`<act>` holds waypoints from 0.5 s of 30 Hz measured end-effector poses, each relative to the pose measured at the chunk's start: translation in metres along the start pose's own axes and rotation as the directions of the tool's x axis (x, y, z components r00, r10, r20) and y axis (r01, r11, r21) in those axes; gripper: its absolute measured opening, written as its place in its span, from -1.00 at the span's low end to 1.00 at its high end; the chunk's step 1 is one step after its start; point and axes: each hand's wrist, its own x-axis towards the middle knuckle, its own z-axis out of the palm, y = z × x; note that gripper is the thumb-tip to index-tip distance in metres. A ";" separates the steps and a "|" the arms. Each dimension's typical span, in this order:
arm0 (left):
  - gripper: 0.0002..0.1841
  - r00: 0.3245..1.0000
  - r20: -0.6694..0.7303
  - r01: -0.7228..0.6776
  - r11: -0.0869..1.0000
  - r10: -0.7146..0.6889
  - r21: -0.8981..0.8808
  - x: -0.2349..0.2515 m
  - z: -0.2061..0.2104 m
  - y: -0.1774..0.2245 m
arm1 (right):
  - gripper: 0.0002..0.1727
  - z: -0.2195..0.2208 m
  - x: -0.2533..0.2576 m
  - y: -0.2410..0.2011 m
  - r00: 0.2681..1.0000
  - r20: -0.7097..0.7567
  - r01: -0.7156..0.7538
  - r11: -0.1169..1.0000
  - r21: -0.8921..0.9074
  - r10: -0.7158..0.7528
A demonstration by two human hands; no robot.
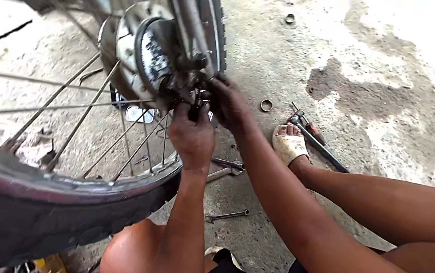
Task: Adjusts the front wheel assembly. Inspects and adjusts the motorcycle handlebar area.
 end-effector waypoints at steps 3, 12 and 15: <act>-0.84 1.000 0.019 -0.021 0.999 0.021 0.030 -0.002 -0.003 0.000 | -0.83 0.001 0.004 0.005 0.999 -0.004 0.053 0.998 -0.034 -0.053; -0.84 0.999 0.005 0.032 0.999 -0.032 0.004 -0.001 -0.002 0.001 | -0.76 0.004 0.019 -0.017 0.958 -0.083 -0.273 0.962 0.016 0.273; -0.85 1.000 -0.013 0.013 1.000 -0.013 -0.026 0.001 0.000 -0.002 | -0.79 0.000 0.023 -0.021 0.968 -0.023 -0.250 0.968 -0.035 0.249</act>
